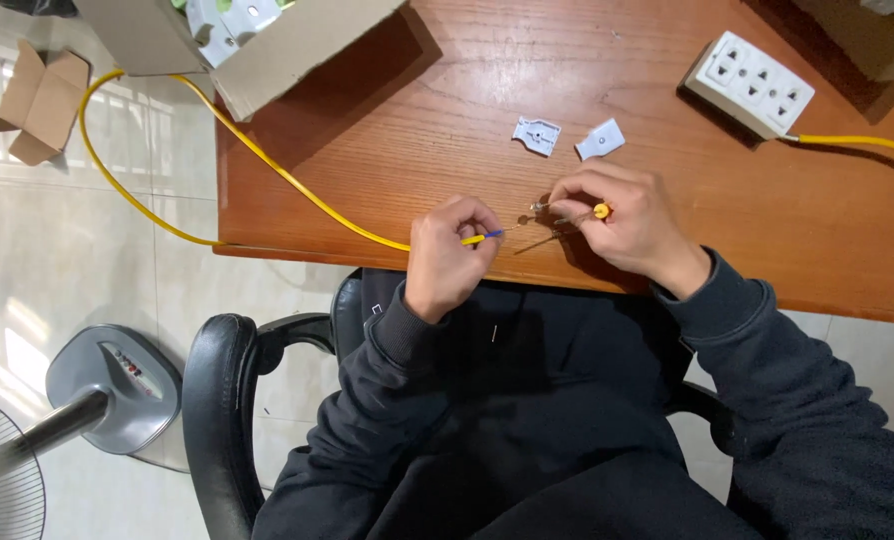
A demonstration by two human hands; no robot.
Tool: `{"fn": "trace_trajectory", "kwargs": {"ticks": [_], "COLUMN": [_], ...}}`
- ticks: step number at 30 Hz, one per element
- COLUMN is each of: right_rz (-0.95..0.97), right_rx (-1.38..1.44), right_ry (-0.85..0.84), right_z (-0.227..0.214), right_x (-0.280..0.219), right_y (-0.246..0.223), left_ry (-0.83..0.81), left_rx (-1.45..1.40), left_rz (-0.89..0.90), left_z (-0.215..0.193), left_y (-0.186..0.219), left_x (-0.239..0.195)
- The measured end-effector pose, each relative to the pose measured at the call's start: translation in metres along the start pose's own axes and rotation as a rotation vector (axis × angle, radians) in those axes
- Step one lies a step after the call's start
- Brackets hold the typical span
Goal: Securing electrical wires into brass terminal blocks using a small screwdriver on a workbench.
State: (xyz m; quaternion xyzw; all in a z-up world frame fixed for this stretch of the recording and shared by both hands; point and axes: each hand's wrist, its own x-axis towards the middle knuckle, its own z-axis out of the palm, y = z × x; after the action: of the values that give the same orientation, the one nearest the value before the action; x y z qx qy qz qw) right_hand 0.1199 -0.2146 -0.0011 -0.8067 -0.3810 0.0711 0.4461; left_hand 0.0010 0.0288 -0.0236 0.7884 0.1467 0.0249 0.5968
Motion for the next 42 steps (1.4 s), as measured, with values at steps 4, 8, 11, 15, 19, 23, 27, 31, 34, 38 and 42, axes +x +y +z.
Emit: {"fn": "trace_trajectory", "kwargs": {"ticks": [4, 8, 11, 15, 19, 23, 27, 31, 34, 38, 42], "right_rz": [0.006, -0.138, -0.33, -0.506, -0.58, -0.642, -0.642, -0.537, -0.219, 0.01, 0.09], "right_rx": [0.039, -0.142, -0.349, -0.55, -0.593, -0.639, -0.633, -0.479, -0.089, 0.2, 0.305], "right_ry": [0.031, 0.115, 0.181, 0.256, 0.261, 0.265, 0.269, 0.267, 0.208, 0.182, 0.096], "right_z": [0.008, 0.007, 0.008, 0.006, 0.009, 0.008, 0.01, 0.016, 0.029, 0.031, 0.023], "right_x": [-0.005, -0.004, -0.003, -0.004, -0.004, -0.002, -0.004, -0.006, -0.011, -0.007, -0.001], "right_y": [0.001, -0.004, -0.012, -0.019, -0.016, -0.019, -0.016, -0.014, -0.01, -0.025, -0.042], "left_ry": [-0.006, 0.034, 0.066, 0.095, 0.146, 0.175, 0.154, 0.095, 0.04, 0.112, 0.171], "left_rx": [-0.157, -0.349, -0.353, -0.251, -0.066, -0.06, 0.001, -0.017, -0.192, -0.399, -0.392], "left_rz": [-0.091, -0.151, -0.154, -0.097, -0.043, 0.035, 0.068, 0.081, -0.01, 0.022, 0.057], "left_z": [0.004, 0.005, 0.011, 0.016, 0.022, 0.024, 0.024, 0.022, 0.02, 0.019, 0.021], "left_y": [0.003, 0.009, 0.006, 0.012, 0.017, 0.018, 0.009, 0.015, 0.013, 0.018, 0.026], "left_x": [0.0, -0.001, -0.003, -0.003, -0.004, -0.006, -0.009, -0.005, -0.007, -0.008, -0.016]}}
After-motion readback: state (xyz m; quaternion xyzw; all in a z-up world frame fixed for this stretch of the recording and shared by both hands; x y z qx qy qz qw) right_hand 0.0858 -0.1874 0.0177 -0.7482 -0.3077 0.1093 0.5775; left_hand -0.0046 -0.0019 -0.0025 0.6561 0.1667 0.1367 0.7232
